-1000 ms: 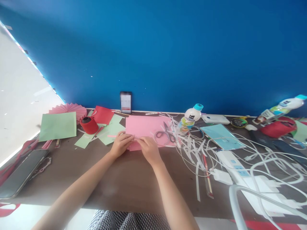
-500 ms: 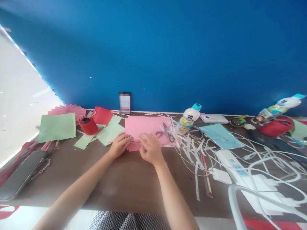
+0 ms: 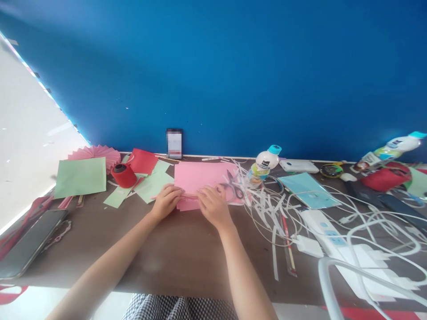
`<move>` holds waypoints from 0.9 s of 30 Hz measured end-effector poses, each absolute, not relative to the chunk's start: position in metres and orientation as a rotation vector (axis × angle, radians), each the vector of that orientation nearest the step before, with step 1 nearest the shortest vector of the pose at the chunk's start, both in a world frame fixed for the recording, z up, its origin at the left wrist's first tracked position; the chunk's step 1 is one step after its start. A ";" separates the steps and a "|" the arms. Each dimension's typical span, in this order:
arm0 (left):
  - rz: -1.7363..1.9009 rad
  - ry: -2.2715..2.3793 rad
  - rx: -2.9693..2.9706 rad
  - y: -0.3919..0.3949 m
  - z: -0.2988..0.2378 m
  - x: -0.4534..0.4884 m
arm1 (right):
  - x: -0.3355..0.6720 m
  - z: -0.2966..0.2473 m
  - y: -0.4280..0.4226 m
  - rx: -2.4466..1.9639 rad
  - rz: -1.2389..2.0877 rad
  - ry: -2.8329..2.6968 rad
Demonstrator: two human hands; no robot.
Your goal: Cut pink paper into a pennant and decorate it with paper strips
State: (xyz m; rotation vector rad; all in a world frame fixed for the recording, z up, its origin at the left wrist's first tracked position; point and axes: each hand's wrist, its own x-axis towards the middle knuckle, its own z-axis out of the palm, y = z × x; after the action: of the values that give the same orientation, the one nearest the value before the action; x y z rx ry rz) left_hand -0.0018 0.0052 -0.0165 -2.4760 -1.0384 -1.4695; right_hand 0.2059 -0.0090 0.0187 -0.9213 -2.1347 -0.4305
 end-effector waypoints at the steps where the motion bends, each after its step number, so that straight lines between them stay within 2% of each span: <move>1: -1.472 -1.036 -2.482 0.005 -0.016 -0.001 | 0.205 0.018 -0.009 -0.911 -0.440 -2.153; 12: -1.396 -1.147 -2.402 -0.009 -0.005 0.009 | 0.201 0.018 -0.014 -0.909 -0.599 -2.205; 23: -1.061 -1.386 -2.182 -0.022 0.010 0.029 | 0.195 0.027 -0.023 -0.952 -0.683 -2.159; 27: -0.952 -1.302 -2.127 -0.024 0.016 0.032 | 0.196 0.027 -0.023 -0.962 -0.706 -2.133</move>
State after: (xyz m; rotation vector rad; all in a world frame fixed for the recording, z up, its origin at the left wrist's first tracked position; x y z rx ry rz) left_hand 0.0320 -0.0245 0.0155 -2.1271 -1.3023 -0.9515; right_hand 0.1957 -0.0231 0.0273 -0.9620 -2.1326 -0.7059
